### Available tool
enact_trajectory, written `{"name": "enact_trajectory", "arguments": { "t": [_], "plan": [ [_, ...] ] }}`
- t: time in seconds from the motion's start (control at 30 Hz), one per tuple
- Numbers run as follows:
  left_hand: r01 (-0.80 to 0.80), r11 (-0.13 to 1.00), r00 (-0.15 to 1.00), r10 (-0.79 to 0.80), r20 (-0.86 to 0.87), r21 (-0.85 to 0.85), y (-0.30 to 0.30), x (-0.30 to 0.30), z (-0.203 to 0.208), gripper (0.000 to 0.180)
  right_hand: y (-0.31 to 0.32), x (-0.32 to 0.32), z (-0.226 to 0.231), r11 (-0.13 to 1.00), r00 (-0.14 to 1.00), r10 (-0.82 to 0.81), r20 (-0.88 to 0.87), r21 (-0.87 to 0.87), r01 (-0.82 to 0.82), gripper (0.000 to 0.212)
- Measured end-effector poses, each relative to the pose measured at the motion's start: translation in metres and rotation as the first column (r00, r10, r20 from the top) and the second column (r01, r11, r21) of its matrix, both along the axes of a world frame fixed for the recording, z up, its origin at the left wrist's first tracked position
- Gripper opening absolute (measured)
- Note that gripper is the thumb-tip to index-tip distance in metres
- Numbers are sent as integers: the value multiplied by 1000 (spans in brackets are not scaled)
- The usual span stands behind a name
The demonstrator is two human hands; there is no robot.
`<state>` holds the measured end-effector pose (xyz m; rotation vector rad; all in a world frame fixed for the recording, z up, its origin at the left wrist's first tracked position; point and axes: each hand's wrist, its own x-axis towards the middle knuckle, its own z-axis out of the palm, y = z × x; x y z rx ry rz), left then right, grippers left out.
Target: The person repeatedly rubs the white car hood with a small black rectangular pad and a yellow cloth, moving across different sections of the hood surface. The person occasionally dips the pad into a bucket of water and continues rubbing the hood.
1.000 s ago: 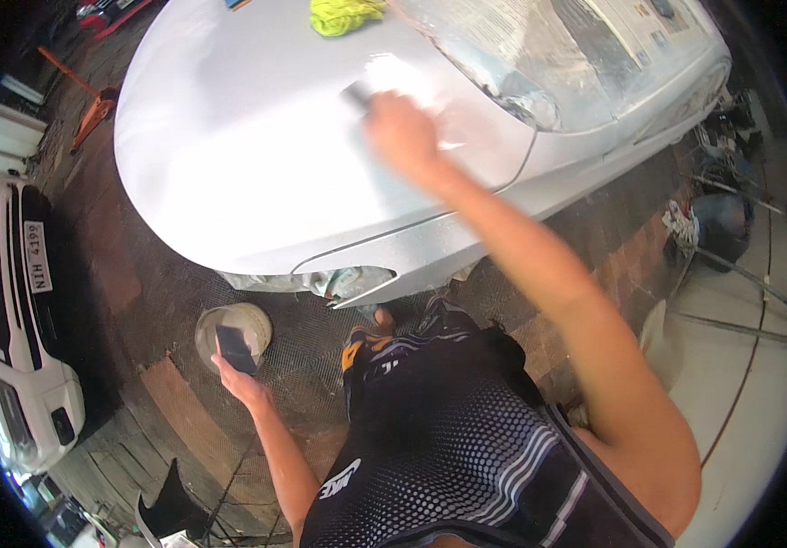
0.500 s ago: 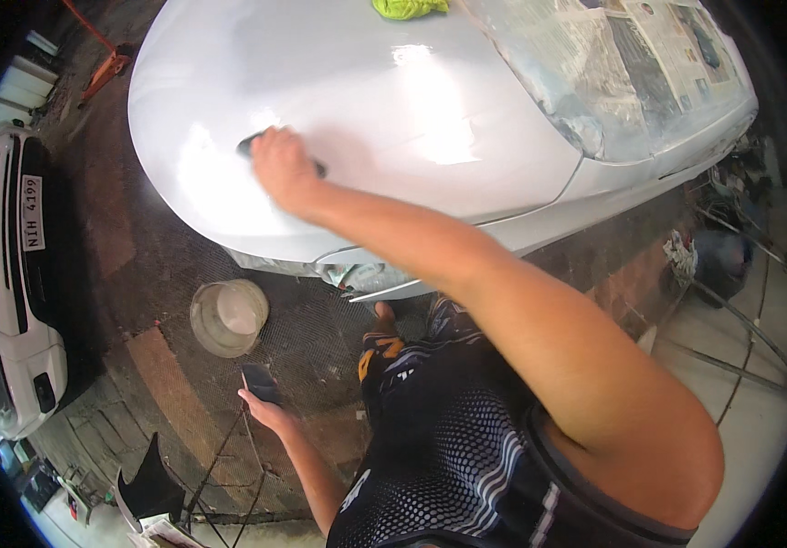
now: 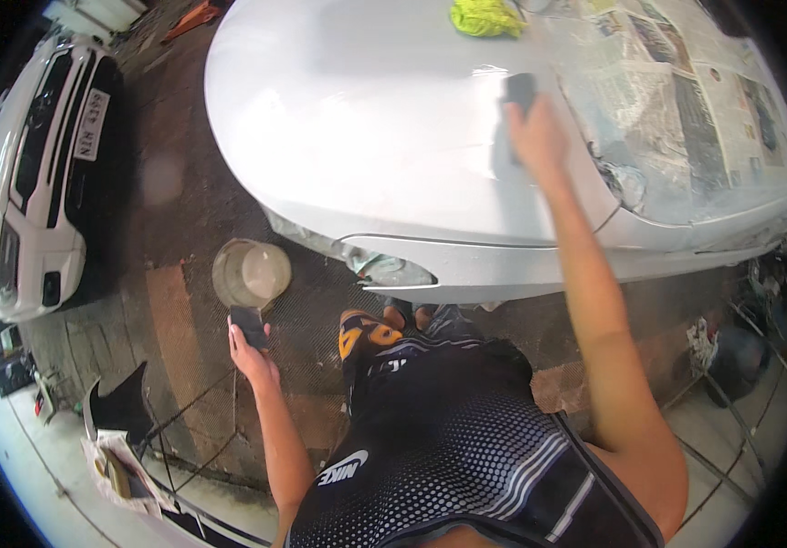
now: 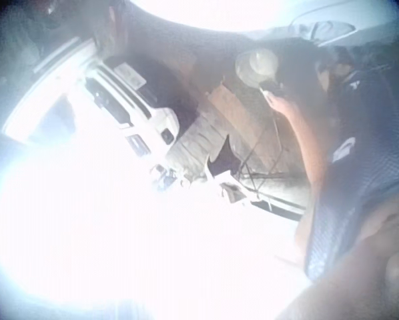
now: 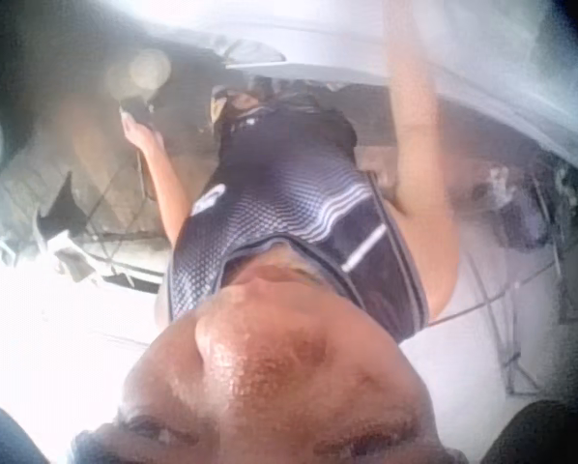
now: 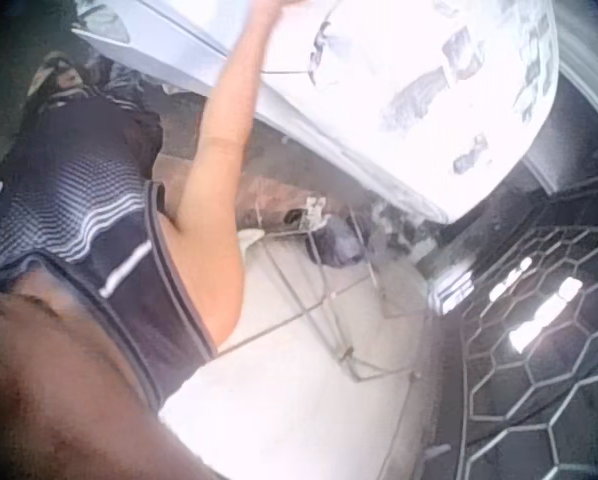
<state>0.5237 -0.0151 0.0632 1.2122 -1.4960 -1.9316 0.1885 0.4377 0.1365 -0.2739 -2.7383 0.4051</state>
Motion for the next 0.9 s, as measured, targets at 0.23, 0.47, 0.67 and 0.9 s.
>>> {"name": "enact_trajectory", "arguments": {
  "t": [0.23, 0.47, 0.67, 0.9],
  "plan": [
    [26, 999, 999, -26, 33, -26, -11, 12, -10, 52, -27, -58, -8, 970, 996, 73, 59, 226, -85, 25],
    [-44, 999, 999, 44, -1, 1, -54, 14, -27, 51, -297, -25, -77, 918, 936, 351, -6, 200, -343, 11],
    [-41, 998, 998, 38, 58, 48, -125, 25, -47, 53, -460, 15, -134, 843, 833, 535, 140, -13, -538, 28],
    [-51, 998, 968, 38, 248, 47, -264, 55, -80, 53, -451, 77, -110, 801, 811, 529, 248, -460, -382, 46]
  ]
}}
